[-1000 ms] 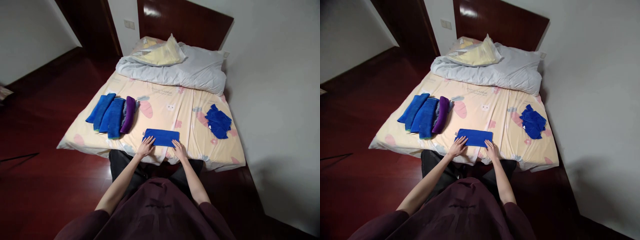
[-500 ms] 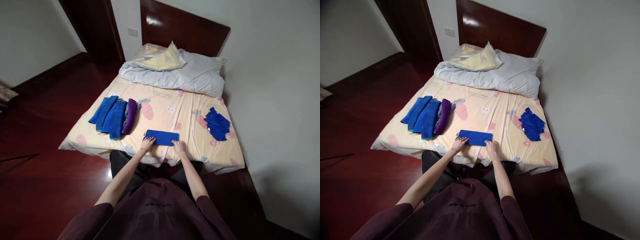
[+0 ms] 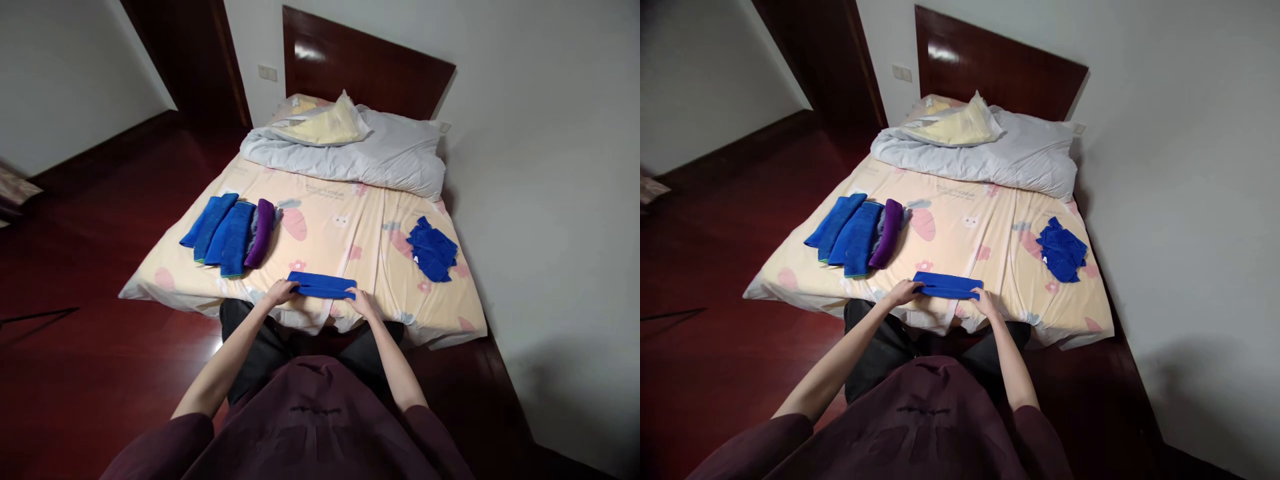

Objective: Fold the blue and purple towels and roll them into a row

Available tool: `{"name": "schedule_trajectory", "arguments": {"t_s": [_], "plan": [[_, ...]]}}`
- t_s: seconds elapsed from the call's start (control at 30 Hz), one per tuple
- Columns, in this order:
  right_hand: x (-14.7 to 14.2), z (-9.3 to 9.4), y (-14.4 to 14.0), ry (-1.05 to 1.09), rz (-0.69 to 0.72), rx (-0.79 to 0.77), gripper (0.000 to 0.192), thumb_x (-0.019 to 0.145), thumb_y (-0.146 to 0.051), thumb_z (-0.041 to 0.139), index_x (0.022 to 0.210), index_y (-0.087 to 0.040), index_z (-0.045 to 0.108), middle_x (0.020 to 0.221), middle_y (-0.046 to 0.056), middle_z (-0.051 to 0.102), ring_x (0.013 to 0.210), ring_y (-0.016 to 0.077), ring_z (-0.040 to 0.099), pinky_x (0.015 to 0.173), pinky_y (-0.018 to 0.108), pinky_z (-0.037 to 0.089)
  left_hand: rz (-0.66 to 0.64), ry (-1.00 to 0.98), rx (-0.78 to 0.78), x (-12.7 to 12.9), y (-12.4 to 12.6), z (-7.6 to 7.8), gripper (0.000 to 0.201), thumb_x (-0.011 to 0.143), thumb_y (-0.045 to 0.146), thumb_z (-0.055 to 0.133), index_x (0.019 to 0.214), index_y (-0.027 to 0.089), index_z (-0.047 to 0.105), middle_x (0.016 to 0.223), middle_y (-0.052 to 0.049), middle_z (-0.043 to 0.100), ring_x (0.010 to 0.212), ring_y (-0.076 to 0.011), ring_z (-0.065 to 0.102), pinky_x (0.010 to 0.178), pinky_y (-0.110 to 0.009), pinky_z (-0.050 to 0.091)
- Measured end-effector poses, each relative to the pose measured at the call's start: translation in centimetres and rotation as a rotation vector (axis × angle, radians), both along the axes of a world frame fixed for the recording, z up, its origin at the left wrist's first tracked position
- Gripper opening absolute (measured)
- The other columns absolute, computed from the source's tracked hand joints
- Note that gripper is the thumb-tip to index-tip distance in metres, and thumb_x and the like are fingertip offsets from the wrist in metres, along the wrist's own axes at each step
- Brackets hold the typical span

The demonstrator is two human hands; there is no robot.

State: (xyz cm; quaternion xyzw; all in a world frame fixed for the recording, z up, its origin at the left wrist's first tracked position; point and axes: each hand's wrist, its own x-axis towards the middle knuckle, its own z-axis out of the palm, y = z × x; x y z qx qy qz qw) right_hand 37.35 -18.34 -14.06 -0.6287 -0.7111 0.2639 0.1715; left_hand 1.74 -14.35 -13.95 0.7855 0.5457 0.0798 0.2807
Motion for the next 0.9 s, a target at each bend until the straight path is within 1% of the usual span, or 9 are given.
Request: {"name": "schedule_trajectory", "arguments": {"t_s": [0.07, 0.1, 0.2, 0.3, 0.37, 0.47, 0.67, 0.77, 0.9], "plan": [[0.3, -0.5, 0.1, 0.144, -0.070, 0.014, 0.025, 0.087, -0.033, 0.067, 0.109, -0.027, 0.075, 0.107, 0.003, 0.078, 0.100, 0.0219, 0.072, 0.089, 0.033, 0.055, 0.078, -0.106, -0.072, -1.0, 0.3, 0.1, 0.034, 0.076, 0.031, 0.071, 0.109, 0.027, 0.076, 0.103, -0.008, 0.077, 0.101, -0.0306, 0.071, 0.096, -0.038, 0.051], [0.4, -0.9, 0.1, 0.202, -0.107, 0.019, 0.026, 0.087, -0.037, 0.066, 0.107, -0.025, 0.075, 0.105, 0.004, 0.078, 0.099, 0.0217, 0.073, 0.088, 0.033, 0.056, 0.119, -0.165, -0.091, -1.4, 0.3, -0.1, 0.035, 0.075, 0.036, 0.072, 0.108, 0.026, 0.075, 0.104, -0.008, 0.077, 0.101, -0.0302, 0.071, 0.095, -0.036, 0.052], [0.4, -2.0, 0.2, 0.306, -0.224, 0.019, 0.036, 0.083, -0.046, 0.067, 0.106, -0.020, 0.074, 0.101, 0.007, 0.077, 0.093, 0.0230, 0.072, 0.085, 0.034, 0.057, 0.252, -0.318, -0.090, -2.1, 0.0, -0.9, 0.044, 0.074, 0.048, 0.072, 0.109, 0.021, 0.072, 0.108, -0.008, 0.076, 0.102, -0.0278, 0.070, 0.092, -0.034, 0.054], [0.1, -3.0, 0.2, 0.355, -0.293, 0.034, 0.041, 0.082, -0.052, 0.067, 0.104, -0.018, 0.072, 0.098, 0.010, 0.076, 0.089, 0.0239, 0.071, 0.084, 0.035, 0.057, 0.363, -0.384, -0.069, -2.0, -0.6, -1.9, 0.045, 0.079, 0.055, 0.066, 0.105, 0.018, 0.069, 0.099, -0.007, 0.075, 0.093, -0.0243, 0.070, 0.084, -0.033, 0.056], [-0.1, -3.5, 0.2, 0.381, -0.319, 0.060, 0.041, 0.085, -0.054, 0.063, 0.102, -0.017, 0.071, 0.097, 0.011, 0.076, 0.089, 0.0240, 0.071, 0.083, 0.034, 0.056, 0.419, -0.376, -0.040, -1.5, -1.0, -2.3, 0.041, 0.085, 0.055, 0.058, 0.099, 0.018, 0.067, 0.091, -0.006, 0.072, 0.087, -0.0228, 0.068, 0.080, -0.033, 0.056], [-0.6, -3.9, 0.3, 0.372, -0.366, 0.095, 0.043, 0.090, -0.057, 0.056, 0.103, -0.018, 0.069, 0.100, 0.012, 0.075, 0.091, 0.0238, 0.071, 0.083, 0.033, 0.055, 0.488, -0.349, 0.017, -0.6, -1.2, -2.3, 0.036, 0.093, 0.052, 0.048, 0.093, 0.018, 0.063, 0.086, -0.006, 0.069, 0.085, -0.0227, 0.066, 0.082, -0.034, 0.054], [-1.3, -4.3, 0.9, 0.259, -0.451, 0.098, 0.047, 0.096, -0.059, 0.046, 0.106, -0.018, 0.068, 0.101, 0.015, 0.074, 0.096, 0.0257, 0.070, 0.084, 0.034, 0.054, 0.573, -0.281, 0.013, 0.6, -0.7, -2.1, 0.034, 0.099, 0.045, 0.042, 0.095, 0.018, 0.061, 0.093, -0.011, 0.070, 0.092, -0.0265, 0.068, 0.088, -0.037, 0.052], [-1.7, -4.0, 1.2, 0.198, -0.494, 0.080, 0.052, 0.098, -0.059, 0.043, 0.112, -0.016, 0.068, 0.108, 0.018, 0.073, 0.103, 0.0285, 0.069, 0.088, 0.036, 0.052, 0.593, -0.223, 0.003, 0.8, -0.4, -2.1, 0.036, 0.101, 0.045, 0.039, 0.098, 0.018, 0.062, 0.095, -0.013, 0.071, 0.095, -0.0288, 0.069, 0.088, -0.038, 0.051], [-2.1, -2.9, 1.5, 0.077, -0.523, -0.019, 0.054, 0.102, -0.057, 0.039, 0.117, -0.015, 0.069, 0.115, 0.020, 0.072, 0.107, 0.0303, 0.069, 0.090, 0.036, 0.051, 0.619, -0.148, -0.035, 1.1, -0.1, -2.0, 0.042, 0.103, 0.047, 0.035, 0.103, 0.017, 0.064, 0.097, -0.016, 0.073, 0.099, -0.0317, 0.070, 0.088, -0.039, 0.051]]}}
